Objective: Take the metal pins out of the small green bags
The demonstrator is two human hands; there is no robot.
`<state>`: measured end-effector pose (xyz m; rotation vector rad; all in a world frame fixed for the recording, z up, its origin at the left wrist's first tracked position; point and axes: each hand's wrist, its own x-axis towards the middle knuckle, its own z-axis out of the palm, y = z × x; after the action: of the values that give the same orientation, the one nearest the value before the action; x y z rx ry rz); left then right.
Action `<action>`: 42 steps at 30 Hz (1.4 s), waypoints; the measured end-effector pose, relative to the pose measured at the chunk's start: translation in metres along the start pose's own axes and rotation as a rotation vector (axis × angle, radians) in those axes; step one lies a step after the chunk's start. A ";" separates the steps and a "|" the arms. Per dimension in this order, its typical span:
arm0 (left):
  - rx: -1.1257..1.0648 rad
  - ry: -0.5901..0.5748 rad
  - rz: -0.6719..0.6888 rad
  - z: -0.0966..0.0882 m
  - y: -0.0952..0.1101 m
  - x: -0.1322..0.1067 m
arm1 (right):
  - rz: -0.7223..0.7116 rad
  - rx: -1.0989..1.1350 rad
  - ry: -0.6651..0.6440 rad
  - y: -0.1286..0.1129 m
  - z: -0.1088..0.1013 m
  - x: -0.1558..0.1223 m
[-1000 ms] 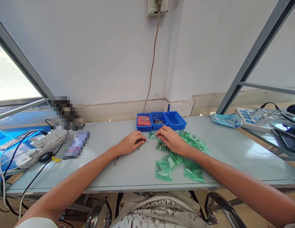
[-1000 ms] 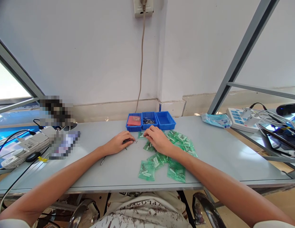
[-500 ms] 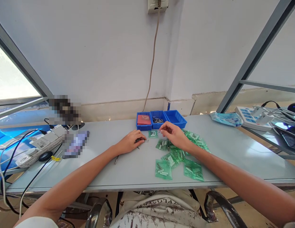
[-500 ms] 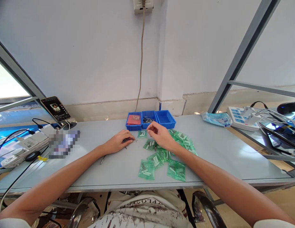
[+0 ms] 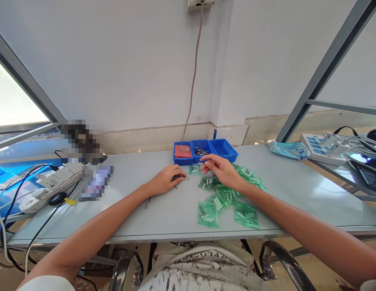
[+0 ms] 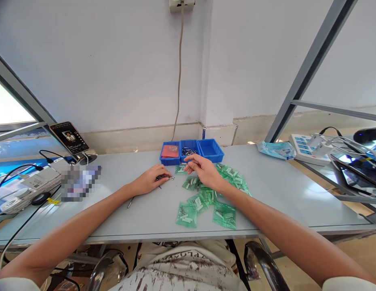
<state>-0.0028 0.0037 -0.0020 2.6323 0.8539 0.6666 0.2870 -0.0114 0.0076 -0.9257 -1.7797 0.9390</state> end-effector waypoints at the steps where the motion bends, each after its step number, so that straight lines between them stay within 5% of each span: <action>1: 0.001 -0.001 0.000 0.000 0.000 0.000 | 0.012 0.007 -0.004 0.000 0.000 0.000; 10: 0.019 -0.023 -0.003 -0.002 0.003 0.001 | 0.053 0.091 0.006 0.001 0.001 0.001; 32: 0.012 -0.020 -0.014 -0.002 0.002 0.001 | -0.044 -0.135 0.090 -0.002 -0.001 -0.001; 42: 0.019 -0.007 -0.008 -0.002 0.001 -0.001 | 0.081 0.041 0.046 0.001 -0.001 0.002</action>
<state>-0.0035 0.0024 -0.0001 2.6451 0.8727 0.6494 0.2877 -0.0088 0.0083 -0.9917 -1.6886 0.9944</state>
